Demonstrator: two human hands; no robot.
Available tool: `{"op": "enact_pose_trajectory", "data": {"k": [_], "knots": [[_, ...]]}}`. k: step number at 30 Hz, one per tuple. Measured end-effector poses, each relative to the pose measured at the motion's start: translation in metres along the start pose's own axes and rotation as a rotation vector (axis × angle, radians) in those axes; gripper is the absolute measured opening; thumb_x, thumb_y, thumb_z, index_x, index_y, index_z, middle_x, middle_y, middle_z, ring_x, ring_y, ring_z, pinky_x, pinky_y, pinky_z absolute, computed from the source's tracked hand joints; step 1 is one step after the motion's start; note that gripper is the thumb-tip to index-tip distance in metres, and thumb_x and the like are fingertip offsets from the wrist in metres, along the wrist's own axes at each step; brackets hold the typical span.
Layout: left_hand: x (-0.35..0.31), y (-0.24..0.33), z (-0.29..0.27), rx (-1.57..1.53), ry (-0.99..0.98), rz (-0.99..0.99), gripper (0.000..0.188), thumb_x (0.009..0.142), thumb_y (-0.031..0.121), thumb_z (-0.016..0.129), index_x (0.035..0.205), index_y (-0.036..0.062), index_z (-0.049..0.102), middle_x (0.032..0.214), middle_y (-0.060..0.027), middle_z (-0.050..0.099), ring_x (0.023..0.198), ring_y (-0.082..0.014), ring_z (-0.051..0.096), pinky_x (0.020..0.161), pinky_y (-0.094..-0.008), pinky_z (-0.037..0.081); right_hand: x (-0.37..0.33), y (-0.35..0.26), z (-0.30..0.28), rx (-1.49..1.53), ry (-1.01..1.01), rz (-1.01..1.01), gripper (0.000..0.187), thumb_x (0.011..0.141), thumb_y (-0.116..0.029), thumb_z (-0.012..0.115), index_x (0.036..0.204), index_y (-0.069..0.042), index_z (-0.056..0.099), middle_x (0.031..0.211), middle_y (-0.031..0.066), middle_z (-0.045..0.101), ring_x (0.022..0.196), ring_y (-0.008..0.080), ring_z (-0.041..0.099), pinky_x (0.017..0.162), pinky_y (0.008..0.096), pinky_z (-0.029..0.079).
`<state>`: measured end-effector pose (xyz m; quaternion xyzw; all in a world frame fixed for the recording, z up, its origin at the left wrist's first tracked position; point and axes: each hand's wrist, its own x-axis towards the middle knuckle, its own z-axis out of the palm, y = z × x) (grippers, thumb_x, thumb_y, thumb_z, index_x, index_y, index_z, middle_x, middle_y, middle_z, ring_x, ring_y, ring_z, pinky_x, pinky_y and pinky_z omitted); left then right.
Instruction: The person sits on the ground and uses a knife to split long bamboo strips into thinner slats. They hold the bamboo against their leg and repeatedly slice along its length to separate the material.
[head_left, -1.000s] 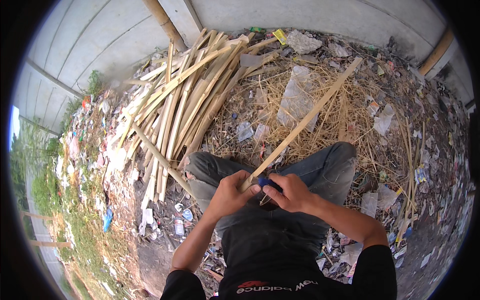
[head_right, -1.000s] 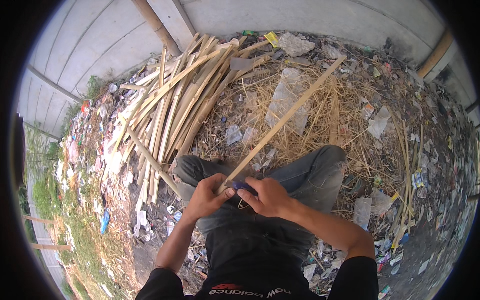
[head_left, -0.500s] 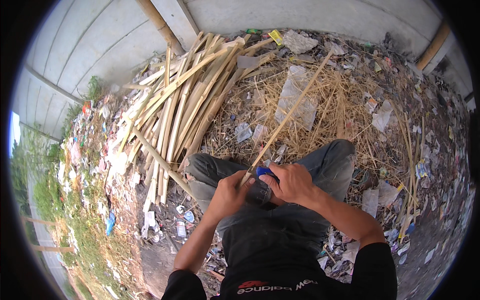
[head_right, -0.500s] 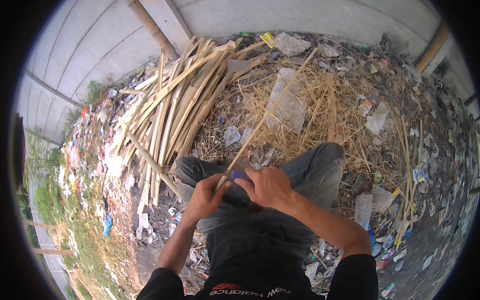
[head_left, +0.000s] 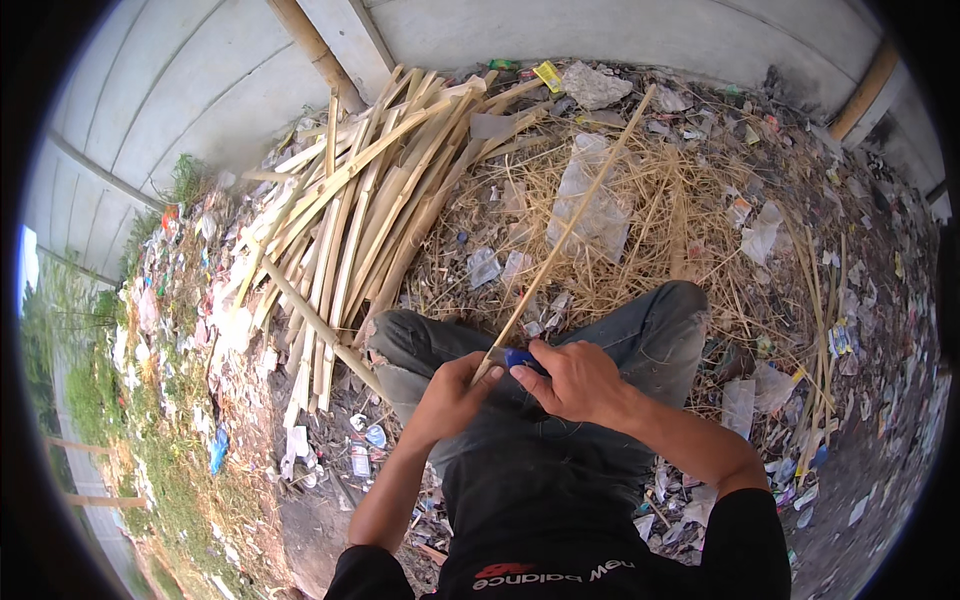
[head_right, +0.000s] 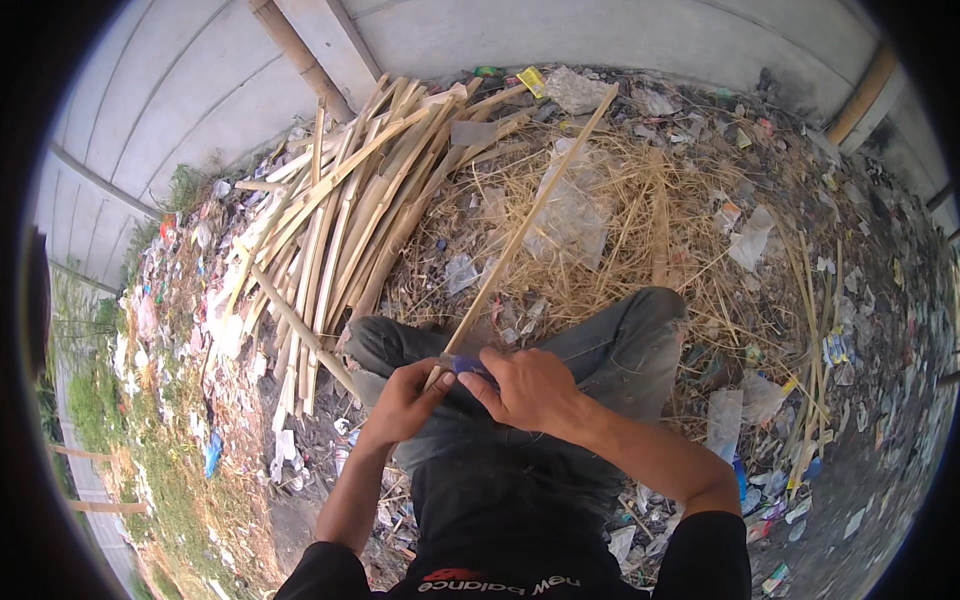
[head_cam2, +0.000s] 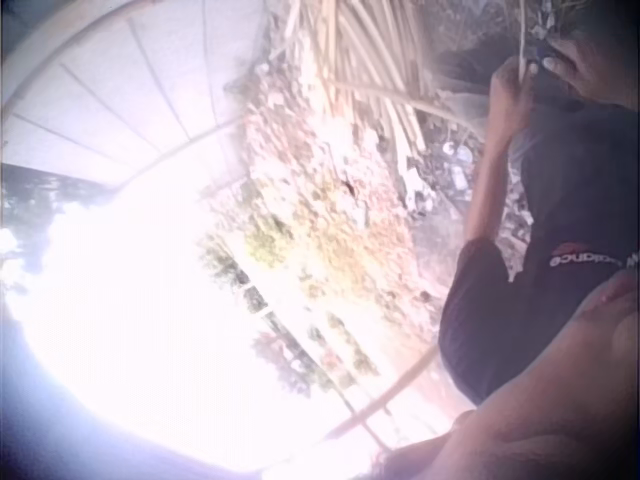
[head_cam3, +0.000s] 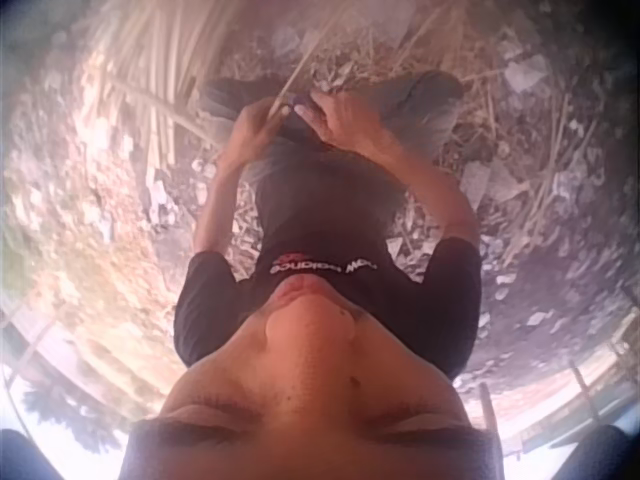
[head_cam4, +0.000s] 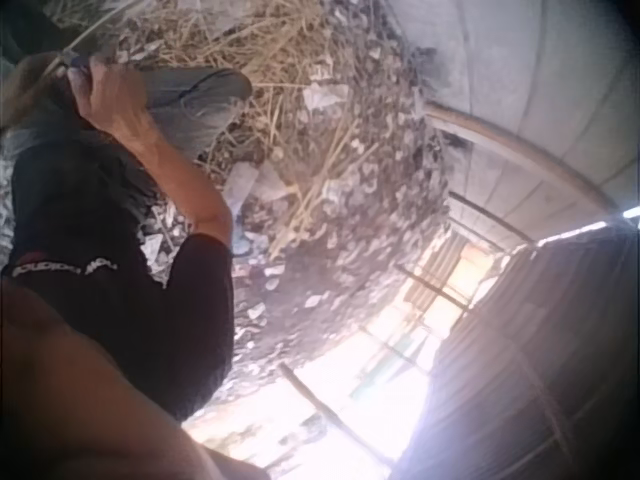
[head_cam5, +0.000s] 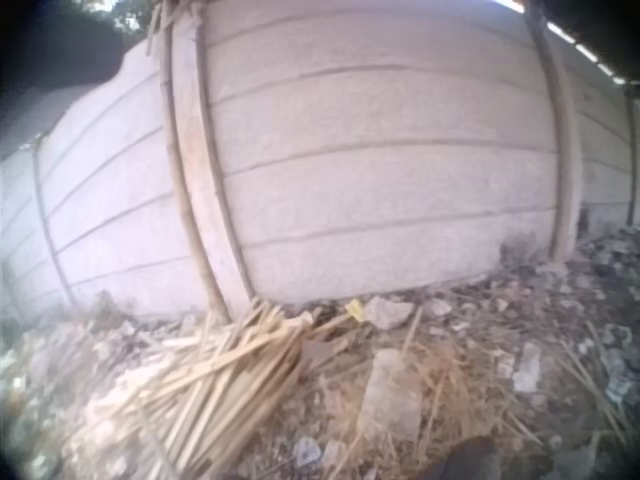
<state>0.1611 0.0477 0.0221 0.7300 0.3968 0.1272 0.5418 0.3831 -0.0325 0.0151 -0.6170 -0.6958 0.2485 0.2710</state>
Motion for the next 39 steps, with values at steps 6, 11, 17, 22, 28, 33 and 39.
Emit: {"op": "enact_pose_trajectory", "data": {"k": [6, 11, 17, 22, 28, 33, 39], "knots": [[0.004, 0.002, -0.002, -0.105, -0.102, -0.087, 0.029, 0.110, 0.027, 0.059, 0.109, -0.0006, 0.068, 0.076, 0.0024, 0.057, 0.073, -0.0070, 0.049, 0.063, -0.0308, 0.043, 0.015, 0.020, 0.013, -0.080, 0.090, -0.109, 0.048, 0.104, -0.052, 0.058, 0.091, -0.006, 0.064, 0.063, 0.0169, 0.068, 0.060, 0.0406, 0.071, 0.055, 0.0511, 0.055], [0.017, 0.008, -0.009, -0.213, -0.139, -0.124, 0.033, 0.112, 0.031, 0.056, 0.111, -0.0002, 0.066, 0.075, 0.0057, 0.053, 0.070, -0.0051, 0.045, 0.061, -0.0284, 0.040, 0.030, 0.026, 0.005, -0.183, 0.121, -0.084, 0.048, 0.101, -0.052, 0.063, 0.099, -0.005, 0.070, 0.070, 0.0143, 0.072, 0.060, 0.0353, 0.071, 0.055, 0.0461, 0.056], [0.029, 0.020, -0.023, -0.241, -0.241, -0.126, 0.038, 0.112, 0.037, 0.054, 0.117, 0.0018, 0.065, 0.071, 0.0075, 0.047, 0.063, -0.0037, 0.042, 0.055, -0.0258, 0.035, 0.052, 0.037, -0.020, -0.221, 0.355, 0.002, 0.049, 0.106, -0.051, 0.056, 0.095, -0.005, 0.067, 0.062, 0.0172, 0.065, 0.059, 0.0396, 0.069, 0.054, 0.0482, 0.053], [-0.036, -0.038, -0.020, -0.392, -0.498, -0.316, 0.048, 0.110, 0.046, 0.055, 0.123, 0.0002, 0.061, 0.065, 0.0079, 0.038, 0.055, -0.0042, 0.038, 0.050, -0.0256, 0.031, 0.046, 0.180, -0.150, -0.117, 0.822, 0.465, 0.058, 0.112, -0.049, 0.047, 0.093, 0.003, 0.066, 0.061, 0.0112, 0.053, 0.055, 0.0265, 0.048, 0.057, 0.0429, 0.039], [-0.018, -0.039, -0.008, -0.595, -0.414, -0.267, 0.046, 0.112, 0.042, 0.052, 0.122, -0.0016, 0.061, 0.065, 0.0070, 0.036, 0.052, -0.0058, 0.034, 0.051, -0.0252, 0.031, 0.032, 0.094, -0.090, 0.057, 0.464, 0.224, 0.054, 0.111, -0.048, 0.050, 0.089, 0.000, 0.063, 0.059, 0.0124, 0.053, 0.052, 0.0292, 0.052, 0.054, 0.0435, 0.040], [0.004, -0.015, -0.008, -0.521, -0.411, -0.244, 0.040, 0.113, 0.038, 0.052, 0.120, -0.0003, 0.061, 0.065, 0.0048, 0.043, 0.053, -0.0069, 0.040, 0.050, -0.0254, 0.033, 0.016, 0.016, -0.011, 0.009, 0.045, 0.048, 0.054, 0.105, -0.051, 0.056, 0.084, -0.002, 0.062, 0.066, 0.0210, 0.068, 0.063, 0.0443, 0.069, 0.058, 0.0513, 0.054], [0.001, -0.019, -0.001, -0.597, -0.382, -0.271, 0.040, 0.113, 0.040, 0.050, 0.114, 0.0017, 0.061, 0.065, 0.0060, 0.037, 0.052, -0.0061, 0.034, 0.048, -0.0256, 0.028, 0.011, 0.019, 0.013, -0.054, -0.049, -0.036, 0.054, 0.103, -0.055, 0.057, 0.088, -0.004, 0.064, 0.063, 0.0204, 0.067, 0.061, 0.0436, 0.070, 0.055, 0.0535, 0.055]]}}
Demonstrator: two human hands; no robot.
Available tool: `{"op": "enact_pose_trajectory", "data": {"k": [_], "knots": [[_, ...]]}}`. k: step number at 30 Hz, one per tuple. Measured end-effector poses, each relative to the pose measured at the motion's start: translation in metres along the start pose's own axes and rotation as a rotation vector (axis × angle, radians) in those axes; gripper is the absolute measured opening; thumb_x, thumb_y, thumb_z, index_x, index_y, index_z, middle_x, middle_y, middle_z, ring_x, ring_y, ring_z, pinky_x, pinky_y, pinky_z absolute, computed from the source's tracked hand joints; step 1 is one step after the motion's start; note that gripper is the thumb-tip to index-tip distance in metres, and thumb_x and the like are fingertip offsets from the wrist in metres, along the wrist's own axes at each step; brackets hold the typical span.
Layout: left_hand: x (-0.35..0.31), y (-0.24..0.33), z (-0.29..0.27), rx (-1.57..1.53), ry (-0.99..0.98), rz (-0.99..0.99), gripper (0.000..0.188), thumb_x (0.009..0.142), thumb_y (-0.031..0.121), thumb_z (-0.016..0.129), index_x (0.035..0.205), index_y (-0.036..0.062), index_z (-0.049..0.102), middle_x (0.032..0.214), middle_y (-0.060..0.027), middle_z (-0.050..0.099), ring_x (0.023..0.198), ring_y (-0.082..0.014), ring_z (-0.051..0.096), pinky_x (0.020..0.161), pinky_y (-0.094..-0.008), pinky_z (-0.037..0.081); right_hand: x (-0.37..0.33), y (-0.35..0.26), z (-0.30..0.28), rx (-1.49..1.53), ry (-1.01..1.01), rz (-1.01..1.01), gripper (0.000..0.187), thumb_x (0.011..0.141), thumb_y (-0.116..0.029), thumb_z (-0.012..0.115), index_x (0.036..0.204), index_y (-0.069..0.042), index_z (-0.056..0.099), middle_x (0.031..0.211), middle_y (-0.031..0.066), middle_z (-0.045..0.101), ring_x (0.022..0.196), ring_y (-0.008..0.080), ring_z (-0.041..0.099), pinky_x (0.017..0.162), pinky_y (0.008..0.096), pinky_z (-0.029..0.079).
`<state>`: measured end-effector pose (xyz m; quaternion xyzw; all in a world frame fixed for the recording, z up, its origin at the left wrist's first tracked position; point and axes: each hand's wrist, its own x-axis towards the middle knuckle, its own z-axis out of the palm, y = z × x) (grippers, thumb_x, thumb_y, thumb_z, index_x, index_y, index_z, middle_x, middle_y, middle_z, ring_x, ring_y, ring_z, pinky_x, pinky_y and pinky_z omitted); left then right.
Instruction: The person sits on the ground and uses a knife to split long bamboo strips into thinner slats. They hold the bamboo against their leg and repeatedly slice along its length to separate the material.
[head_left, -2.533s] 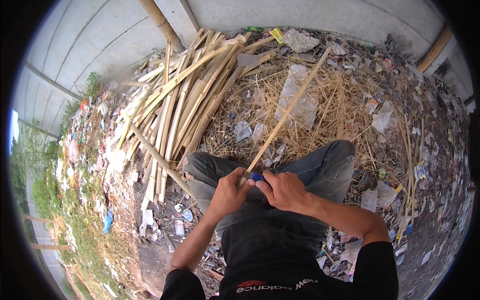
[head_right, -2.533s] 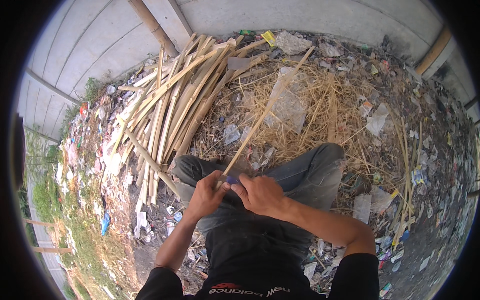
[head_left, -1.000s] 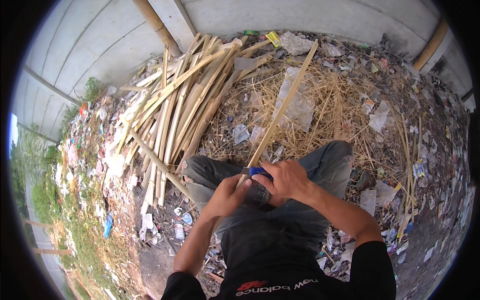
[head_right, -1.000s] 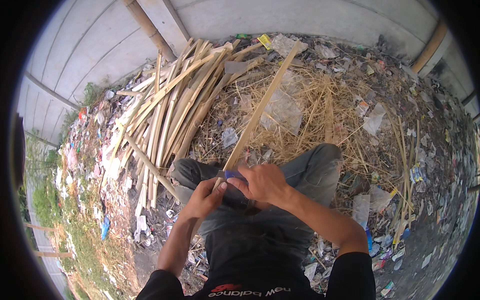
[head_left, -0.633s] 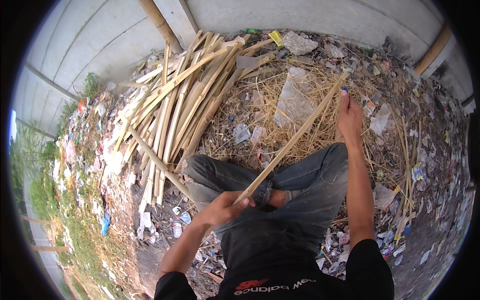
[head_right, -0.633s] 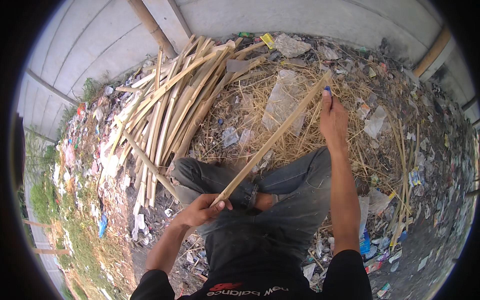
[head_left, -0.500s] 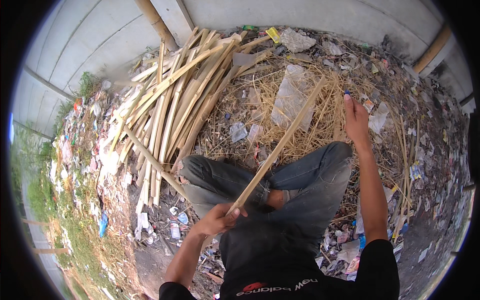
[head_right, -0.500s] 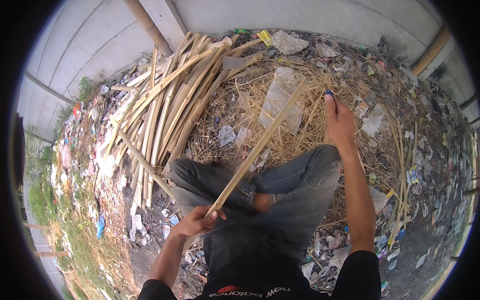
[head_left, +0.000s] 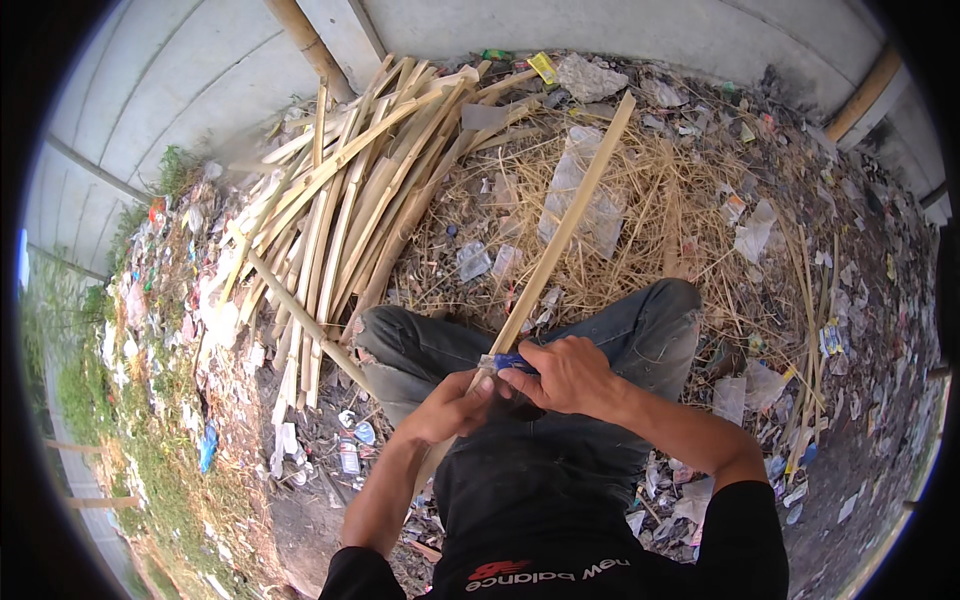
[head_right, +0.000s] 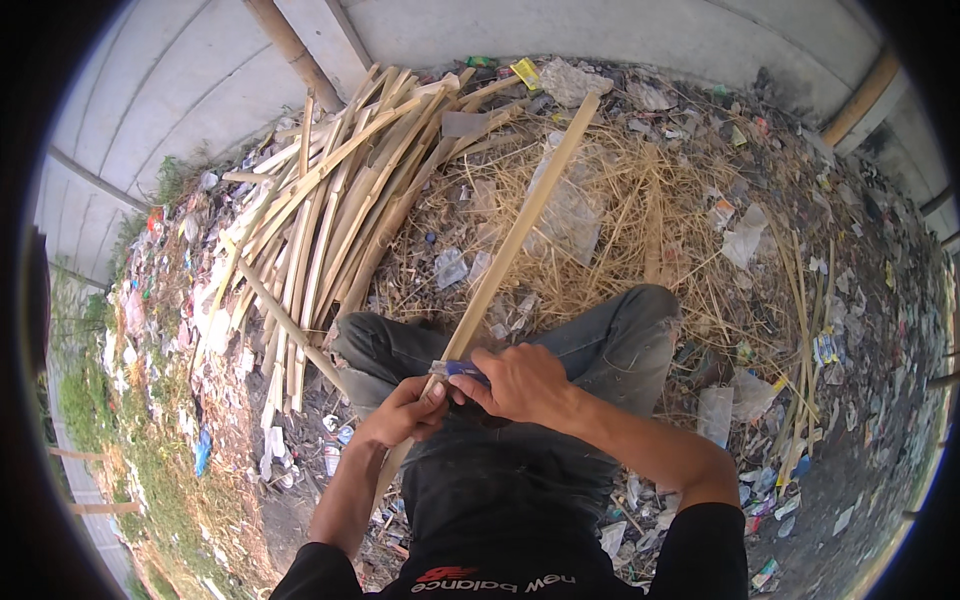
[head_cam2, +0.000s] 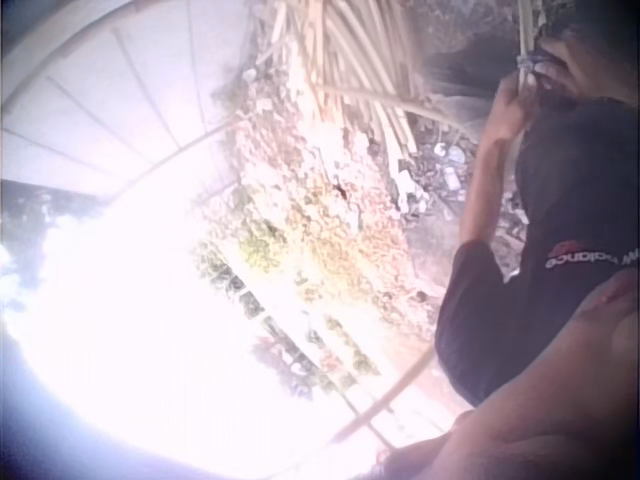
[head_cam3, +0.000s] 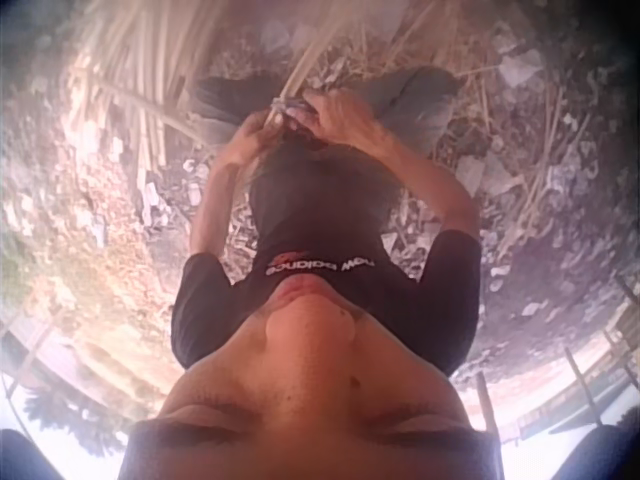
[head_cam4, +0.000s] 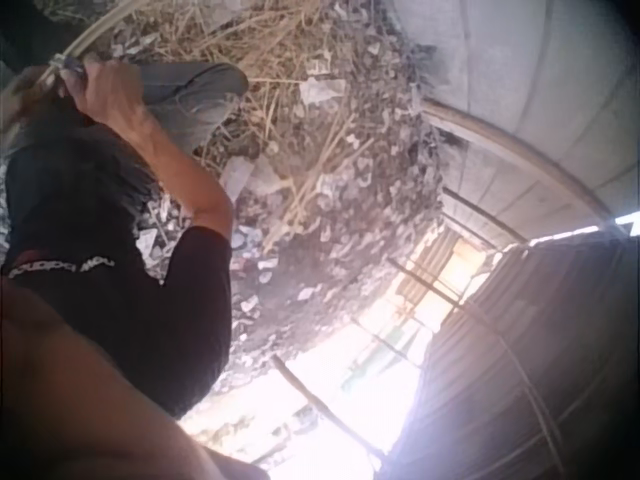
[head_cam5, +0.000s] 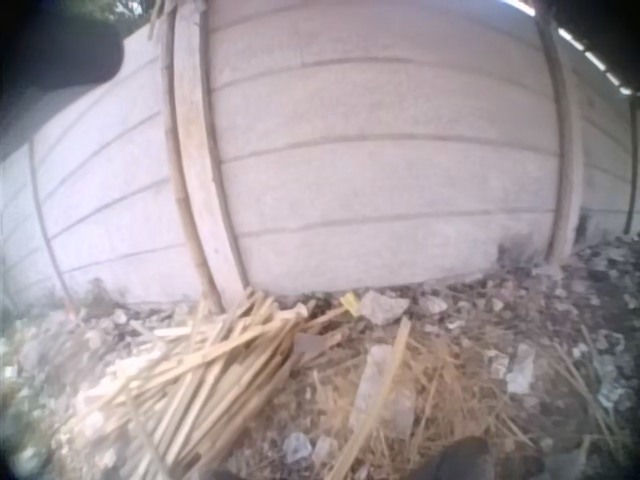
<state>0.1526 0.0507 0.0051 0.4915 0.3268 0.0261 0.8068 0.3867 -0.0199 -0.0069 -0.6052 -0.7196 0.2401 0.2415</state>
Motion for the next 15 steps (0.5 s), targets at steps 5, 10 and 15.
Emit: {"op": "enact_pose_trajectory", "data": {"k": [5, 10, 15], "knots": [[-0.001, -0.002, 0.001, -0.103, 0.002, -0.021, 0.043, 0.112, 0.043, 0.052, 0.114, 0.0006, 0.061, 0.065, 0.0066, 0.033, 0.051, -0.0056, 0.030, 0.047, -0.0253, 0.024, 0.010, 0.017, -0.006, -0.086, 0.132, 0.060, 0.052, 0.105, -0.053, 0.056, 0.092, -0.004, 0.067, 0.062, 0.0186, 0.066, 0.062, 0.0423, 0.070, 0.056, 0.0517, 0.055], [-0.026, -0.034, -0.005, -0.324, -0.150, -0.099, 0.043, 0.110, 0.043, 0.056, 0.113, 0.0006, 0.061, 0.065, 0.0068, 0.032, 0.048, -0.0046, 0.026, 0.044, -0.0249, 0.021, 0.016, 0.089, -0.073, 0.016, 0.328, 0.362, 0.057, 0.108, -0.054, 0.051, 0.088, -0.003, 0.067, 0.062, 0.0199, 0.062, 0.061, 0.0440, 0.064, 0.057, 0.0515, 0.047], [-0.016, -0.035, -0.003, -0.472, -0.103, -0.061, 0.043, 0.108, 0.045, 0.060, 0.110, 0.0021, 0.061, 0.064, 0.0069, 0.030, 0.047, -0.0046, 0.026, 0.043, -0.0247, 0.020, -0.001, 0.025, -0.047, 0.016, 0.140, 0.147, 0.059, 0.105, -0.055, 0.054, 0.081, -0.002, 0.064, 0.060, 0.0225, 0.062, 0.061, 0.0465, 0.065, 0.058, 0.0539, 0.049]]}}
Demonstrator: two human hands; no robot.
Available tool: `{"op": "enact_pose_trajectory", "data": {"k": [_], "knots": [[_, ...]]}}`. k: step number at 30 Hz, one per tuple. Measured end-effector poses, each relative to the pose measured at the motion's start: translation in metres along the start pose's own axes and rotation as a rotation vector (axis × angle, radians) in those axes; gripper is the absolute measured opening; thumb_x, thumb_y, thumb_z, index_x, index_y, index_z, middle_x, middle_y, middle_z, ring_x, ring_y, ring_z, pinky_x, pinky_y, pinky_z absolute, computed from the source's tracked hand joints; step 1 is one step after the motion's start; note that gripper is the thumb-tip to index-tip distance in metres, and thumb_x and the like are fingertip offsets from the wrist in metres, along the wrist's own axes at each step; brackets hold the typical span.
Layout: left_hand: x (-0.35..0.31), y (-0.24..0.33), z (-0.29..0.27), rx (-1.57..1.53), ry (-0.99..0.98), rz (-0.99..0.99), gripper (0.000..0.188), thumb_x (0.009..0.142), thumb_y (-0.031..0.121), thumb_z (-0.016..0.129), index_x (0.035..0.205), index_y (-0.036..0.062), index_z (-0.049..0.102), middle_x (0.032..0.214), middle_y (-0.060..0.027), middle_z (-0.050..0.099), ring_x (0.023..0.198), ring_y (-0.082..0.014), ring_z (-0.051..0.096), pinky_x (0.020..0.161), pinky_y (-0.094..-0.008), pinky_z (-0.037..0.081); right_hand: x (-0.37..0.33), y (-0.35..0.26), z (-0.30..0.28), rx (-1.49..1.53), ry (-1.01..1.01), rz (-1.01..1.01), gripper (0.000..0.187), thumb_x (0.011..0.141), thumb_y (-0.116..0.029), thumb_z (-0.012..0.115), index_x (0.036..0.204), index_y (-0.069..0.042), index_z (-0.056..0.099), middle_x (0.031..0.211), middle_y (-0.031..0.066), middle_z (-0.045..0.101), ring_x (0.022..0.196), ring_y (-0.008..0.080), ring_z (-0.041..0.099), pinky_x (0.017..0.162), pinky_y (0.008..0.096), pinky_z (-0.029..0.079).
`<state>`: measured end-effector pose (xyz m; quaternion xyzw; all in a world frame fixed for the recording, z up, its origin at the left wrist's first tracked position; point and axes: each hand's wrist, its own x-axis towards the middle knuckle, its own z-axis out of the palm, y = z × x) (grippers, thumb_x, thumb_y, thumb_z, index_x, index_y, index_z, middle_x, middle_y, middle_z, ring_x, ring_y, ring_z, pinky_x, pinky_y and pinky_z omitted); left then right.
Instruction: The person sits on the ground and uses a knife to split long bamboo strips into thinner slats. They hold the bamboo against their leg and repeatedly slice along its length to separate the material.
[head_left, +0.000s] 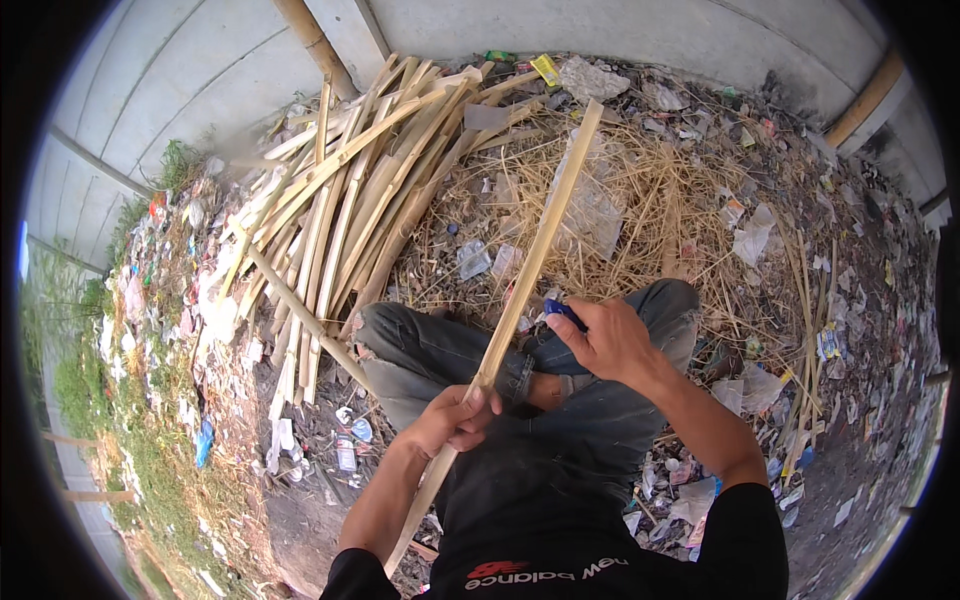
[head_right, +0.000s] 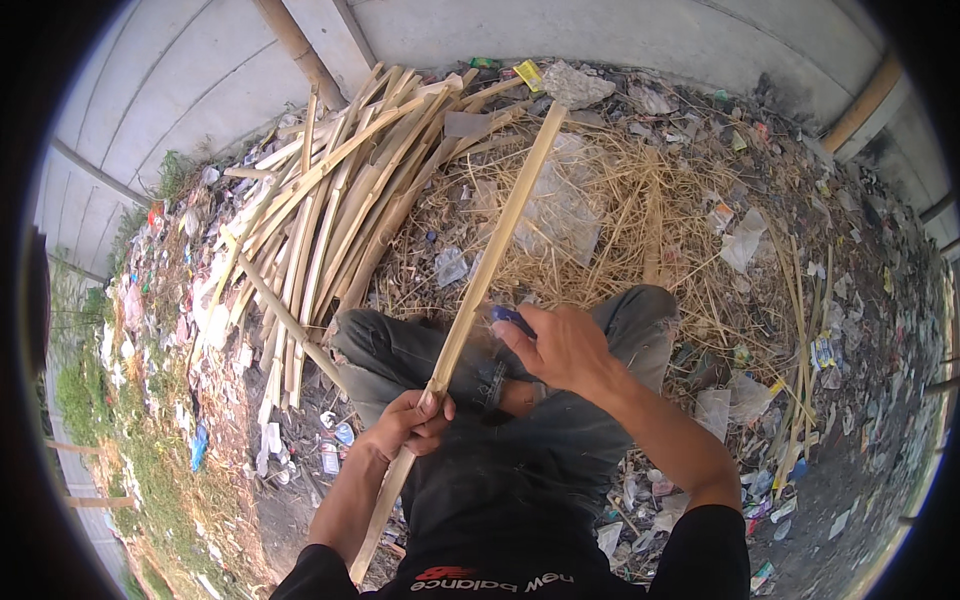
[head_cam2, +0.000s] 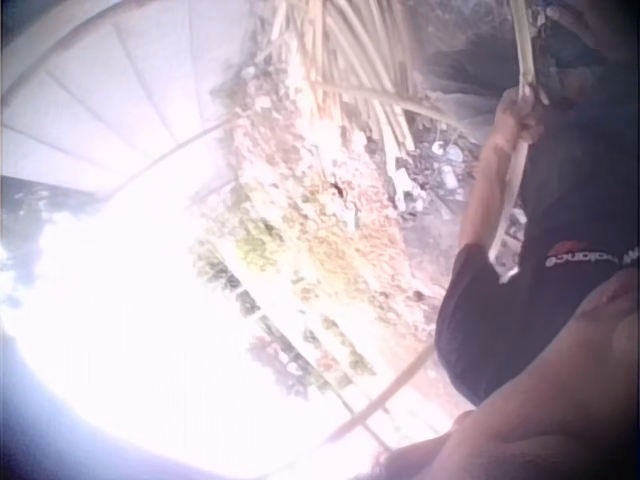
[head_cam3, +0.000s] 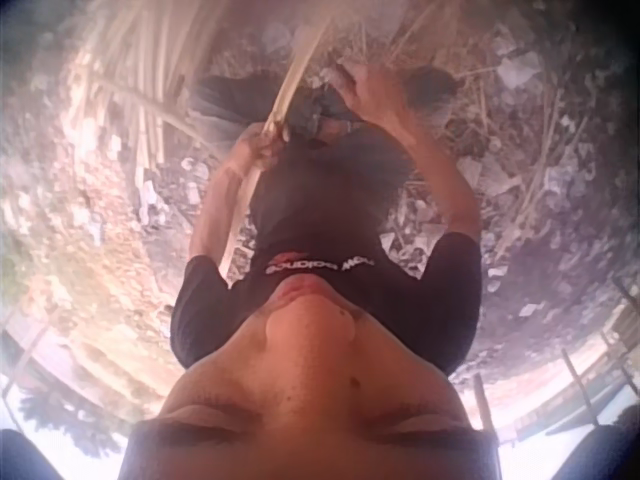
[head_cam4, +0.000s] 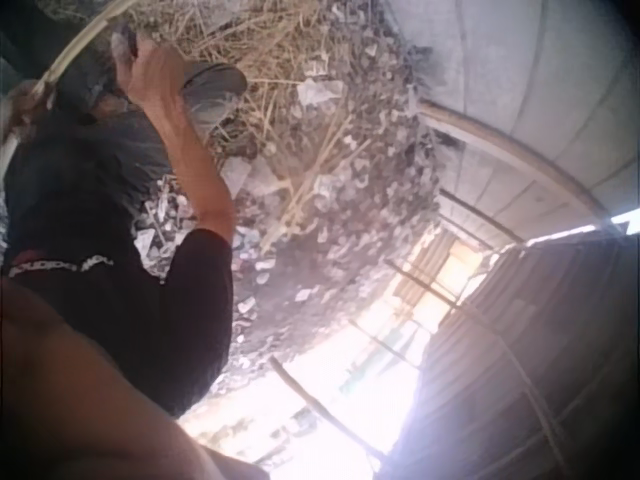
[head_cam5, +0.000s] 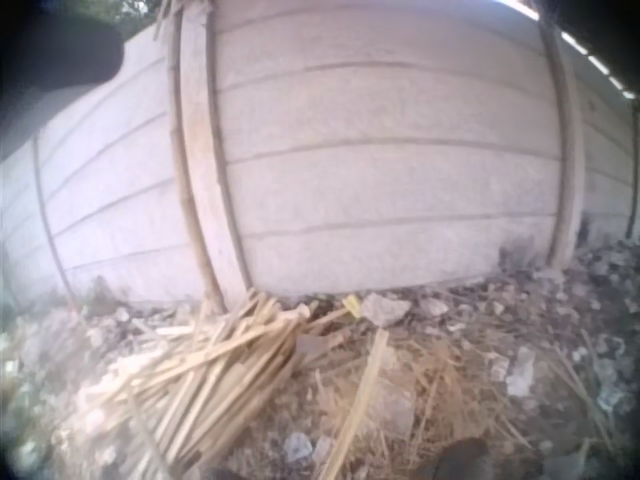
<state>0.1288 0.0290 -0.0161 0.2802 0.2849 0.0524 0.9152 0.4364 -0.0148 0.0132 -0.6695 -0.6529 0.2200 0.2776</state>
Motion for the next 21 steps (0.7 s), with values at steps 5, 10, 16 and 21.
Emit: {"op": "enact_pose_trajectory", "data": {"k": [5, 10, 16, 21], "knots": [[0.006, 0.014, 0.006, 0.061, -0.008, -0.009, 0.041, 0.108, 0.044, 0.060, 0.109, 0.0034, 0.060, 0.064, 0.0070, 0.030, 0.047, -0.0045, 0.023, 0.044, -0.0250, 0.019, -0.025, -0.029, 0.037, -0.005, -0.186, -0.120, 0.056, 0.106, -0.051, 0.055, 0.076, -0.004, 0.059, 0.058, 0.0232, 0.061, 0.058, 0.0470, 0.065, 0.055, 0.0552, 0.051], [0.005, 0.016, 0.006, 0.089, 0.004, -0.018, 0.040, 0.108, 0.044, 0.060, 0.110, 0.0040, 0.060, 0.065, 0.0069, 0.030, 0.047, -0.0048, 0.023, 0.044, -0.0258, 0.018, -0.025, -0.030, 0.043, 0.011, -0.194, -0.128, 0.057, 0.106, -0.053, 0.054, 0.079, -0.004, 0.062, 0.059, 0.0230, 0.063, 0.059, 0.0460, 0.066, 0.056, 0.0552, 0.052], [0.009, 0.009, 0.005, 0.187, 0.017, -0.040, 0.040, 0.111, 0.044, 0.054, 0.112, 0.0041, 0.059, 0.065, 0.0066, 0.029, 0.048, -0.0055, 0.024, 0.045, -0.0265, 0.019, -0.028, -0.027, 0.040, 0.011, -0.195, -0.109, 0.058, 0.105, -0.055, 0.054, 0.082, -0.003, 0.065, 0.060, 0.0229, 0.064, 0.060, 0.0466, 0.066, 0.056, 0.0556, 0.052], [0.011, 0.008, 0.014, 0.368, 0.133, -0.025, 0.041, 0.113, 0.042, 0.049, 0.110, 0.0027, 0.059, 0.065, 0.0059, 0.030, 0.050, -0.0061, 0.027, 0.046, -0.0268, 0.022, -0.017, -0.016, 0.028, -0.072, -0.166, -0.103, 0.056, 0.107, -0.054, 0.052, 0.085, -0.004, 0.066, 0.059, 0.0225, 0.063, 0.061, 0.0462, 0.067, 0.058, 0.0551, 0.052]]}}
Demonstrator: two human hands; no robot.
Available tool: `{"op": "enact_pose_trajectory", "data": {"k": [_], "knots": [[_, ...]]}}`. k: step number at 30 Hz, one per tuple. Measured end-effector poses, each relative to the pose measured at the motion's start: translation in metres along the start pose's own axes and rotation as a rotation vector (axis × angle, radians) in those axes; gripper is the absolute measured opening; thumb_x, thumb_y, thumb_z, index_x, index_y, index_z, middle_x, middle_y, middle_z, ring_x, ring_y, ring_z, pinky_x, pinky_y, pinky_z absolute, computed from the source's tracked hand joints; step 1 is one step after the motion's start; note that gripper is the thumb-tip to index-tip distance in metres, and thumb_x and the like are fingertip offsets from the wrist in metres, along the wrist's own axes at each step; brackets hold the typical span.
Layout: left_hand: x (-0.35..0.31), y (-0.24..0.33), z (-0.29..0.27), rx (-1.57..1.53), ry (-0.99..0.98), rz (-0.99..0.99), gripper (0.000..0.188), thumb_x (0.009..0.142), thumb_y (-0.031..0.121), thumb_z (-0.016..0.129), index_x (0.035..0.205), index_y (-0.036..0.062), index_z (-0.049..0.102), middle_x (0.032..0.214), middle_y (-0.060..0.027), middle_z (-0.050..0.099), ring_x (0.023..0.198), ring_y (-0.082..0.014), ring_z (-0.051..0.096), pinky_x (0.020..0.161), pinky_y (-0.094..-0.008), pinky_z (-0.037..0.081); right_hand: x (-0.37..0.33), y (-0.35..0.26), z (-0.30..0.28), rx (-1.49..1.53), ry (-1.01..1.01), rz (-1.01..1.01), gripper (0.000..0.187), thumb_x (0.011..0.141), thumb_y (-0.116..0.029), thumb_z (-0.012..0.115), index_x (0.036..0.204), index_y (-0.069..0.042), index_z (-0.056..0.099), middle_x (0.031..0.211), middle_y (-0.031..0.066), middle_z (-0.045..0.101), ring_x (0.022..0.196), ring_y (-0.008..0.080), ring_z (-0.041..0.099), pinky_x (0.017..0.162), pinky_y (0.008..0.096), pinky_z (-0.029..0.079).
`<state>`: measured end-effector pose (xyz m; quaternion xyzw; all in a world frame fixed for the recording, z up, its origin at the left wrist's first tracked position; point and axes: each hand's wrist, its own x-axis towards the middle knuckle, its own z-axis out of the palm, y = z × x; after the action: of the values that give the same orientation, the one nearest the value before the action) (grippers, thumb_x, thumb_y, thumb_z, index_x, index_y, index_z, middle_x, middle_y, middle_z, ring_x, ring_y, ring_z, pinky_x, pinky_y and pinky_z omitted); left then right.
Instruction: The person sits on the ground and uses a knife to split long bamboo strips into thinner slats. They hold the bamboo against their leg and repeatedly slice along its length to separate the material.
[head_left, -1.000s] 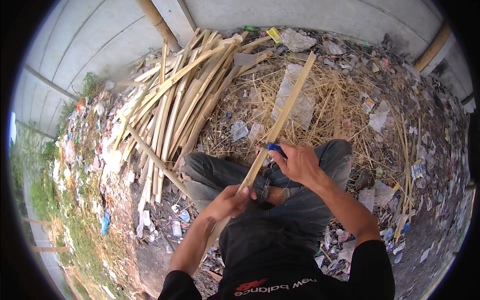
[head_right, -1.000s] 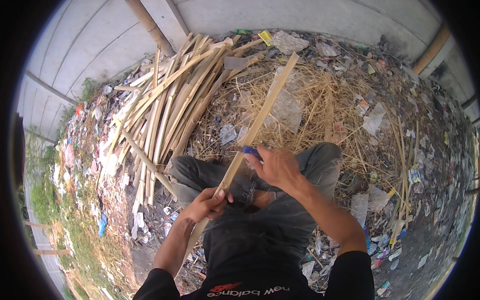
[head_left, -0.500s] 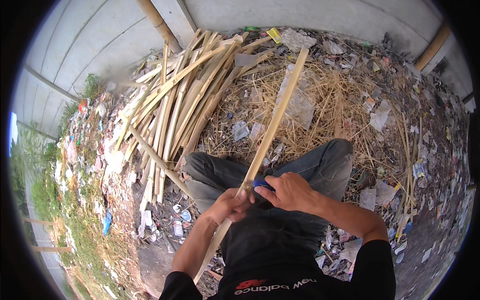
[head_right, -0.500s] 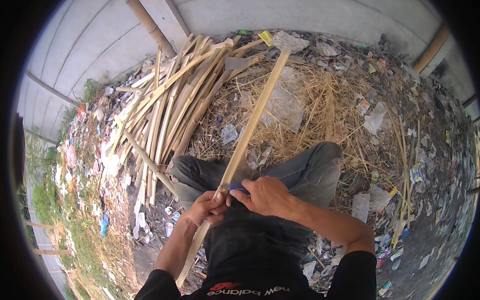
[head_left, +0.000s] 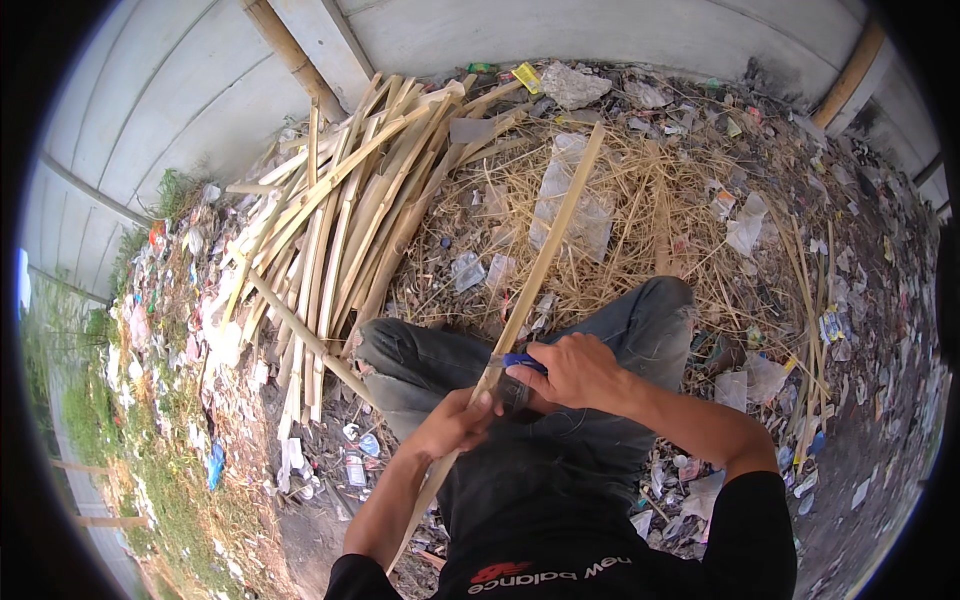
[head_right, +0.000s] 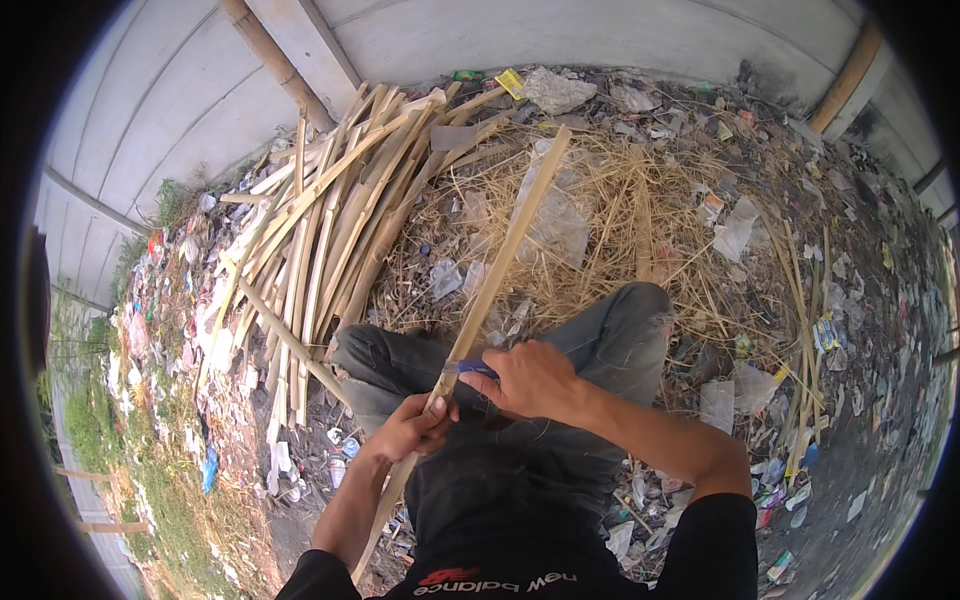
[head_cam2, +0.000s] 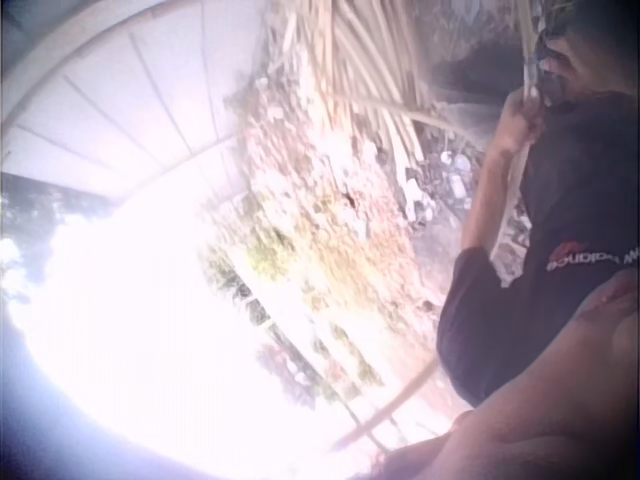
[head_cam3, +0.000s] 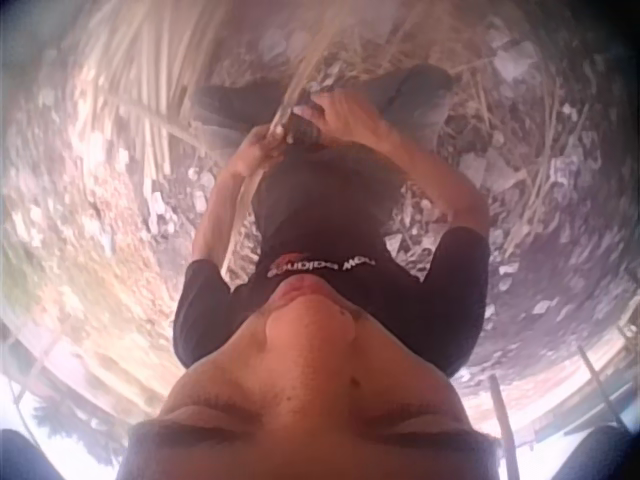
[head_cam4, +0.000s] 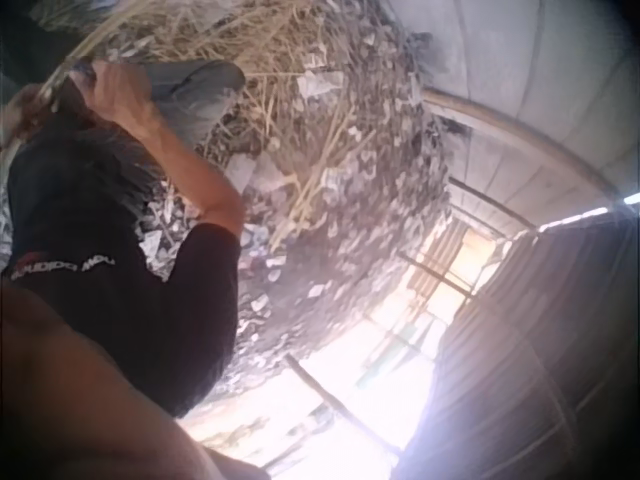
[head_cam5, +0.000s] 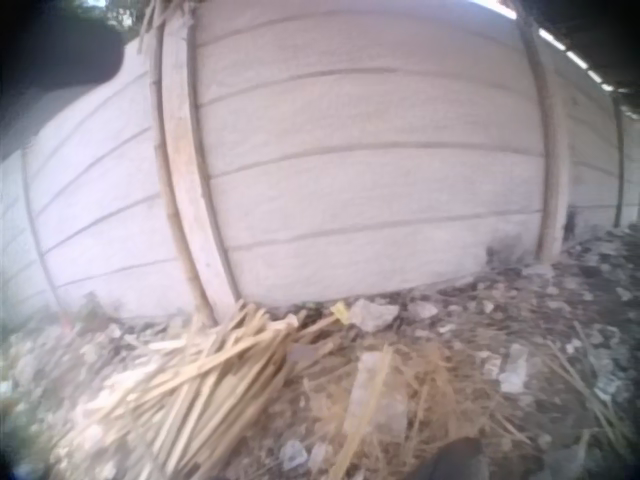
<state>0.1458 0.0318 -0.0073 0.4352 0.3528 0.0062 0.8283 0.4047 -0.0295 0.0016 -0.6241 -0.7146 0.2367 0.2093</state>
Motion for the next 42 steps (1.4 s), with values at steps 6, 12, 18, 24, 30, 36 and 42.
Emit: {"op": "enact_pose_trajectory", "data": {"k": [6, 12, 18, 24, 30, 36, 42], "knots": [[-0.033, -0.015, -0.011, 0.261, -0.060, -0.068, 0.045, 0.113, 0.046, 0.048, 0.111, 0.0025, 0.061, 0.063, 0.0042, 0.042, 0.051, -0.0085, 0.042, 0.050, -0.0276, 0.034, 0.024, 0.123, -0.084, -0.014, 0.455, 0.496, 0.060, 0.110, -0.054, 0.046, 0.091, -0.002, 0.069, 0.065, 0.0198, 0.065, 0.067, 0.0438, 0.067, 0.063, 0.0524, 0.052], [-0.022, -0.005, -0.004, 0.377, 0.090, 0.068, 0.037, 0.113, 0.037, 0.051, 0.111, 0.0025, 0.063, 0.065, 0.0037, 0.047, 0.056, -0.0070, 0.046, 0.054, -0.0294, 0.038, 0.003, 0.043, -0.026, 0.025, 0.206, 0.156, 0.054, 0.107, -0.051, 0.054, 0.090, -0.002, 0.068, 0.059, 0.0192, 0.061, 0.059, 0.0439, 0.064, 0.057, 0.0525, 0.049], [-0.026, 0.013, 0.008, 0.803, 0.328, 0.258, 0.031, 0.111, 0.029, 0.055, 0.107, 0.0001, 0.065, 0.073, -0.0130, 0.063, 0.068, -0.0299, 0.064, 0.068, -0.0417, 0.050, 0.002, 0.027, -0.009, -0.009, 0.129, 0.124, 0.054, 0.105, -0.055, 0.055, 0.094, -0.004, 0.070, 0.060, 0.0208, 0.065, 0.061, 0.0453, 0.068, 0.057, 0.0535, 0.053], [-0.029, 0.010, 0.013, 0.866, 0.391, 0.280, 0.026, 0.109, 0.024, 0.057, 0.107, -0.0007, 0.064, 0.079, -0.0237, 0.066, 0.081, -0.0479, 0.068, 0.070, -0.0479, 0.050, 0.003, 0.040, -0.033, 0.060, 0.221, 0.160, 0.054, 0.105, -0.055, 0.055, 0.092, -0.004, 0.069, 0.062, 0.0197, 0.065, 0.061, 0.0441, 0.067, 0.058, 0.0526, 0.053], [-0.019, 0.010, 0.022, 0.896, 0.425, 0.300, 0.022, 0.107, 0.021, 0.059, 0.105, -0.0010, 0.061, 0.074, -0.0255, 0.063, 0.077, -0.0508, 0.065, 0.066, -0.0515, 0.048, -0.002, 0.020, -0.007, 0.013, 0.176, 0.120, 0.054, 0.106, -0.053, 0.055, 0.092, -0.004, 0.069, 0.062, 0.0201, 0.065, 0.062, 0.0441, 0.067, 0.059, 0.0524, 0.053], [-0.036, 0.007, 0.013, 0.934, 0.371, 0.277, 0.020, 0.104, 0.020, 0.063, 0.105, -0.0004, 0.059, 0.073, -0.0264, 0.062, 0.078, -0.0510, 0.063, 0.065, -0.0525, 0.047, 0.003, 0.067, -0.039, 0.086, 0.326, 0.314, 0.052, 0.107, -0.050, 0.054, 0.097, -0.002, 0.069, 0.063, 0.0219, 0.065, 0.065, 0.0461, 0.068, 0.059, 0.0529, 0.052], [-0.016, -0.005, 0.012, 0.852, 0.419, 0.331, 0.019, 0.103, 0.018, 0.063, 0.107, -0.0008, 0.059, 0.073, -0.0280, 0.062, 0.079, -0.0524, 0.063, 0.066, -0.0562, 0.046, -0.010, 0.032, 0.002, 0.163, 0.352, 0.264, 0.053, 0.108, -0.049, 0.053, 0.093, 0.000, 0.066, 0.062, 0.0225, 0.062, 0.065, 0.0470, 0.067, 0.058, 0.0534, 0.049]]}}
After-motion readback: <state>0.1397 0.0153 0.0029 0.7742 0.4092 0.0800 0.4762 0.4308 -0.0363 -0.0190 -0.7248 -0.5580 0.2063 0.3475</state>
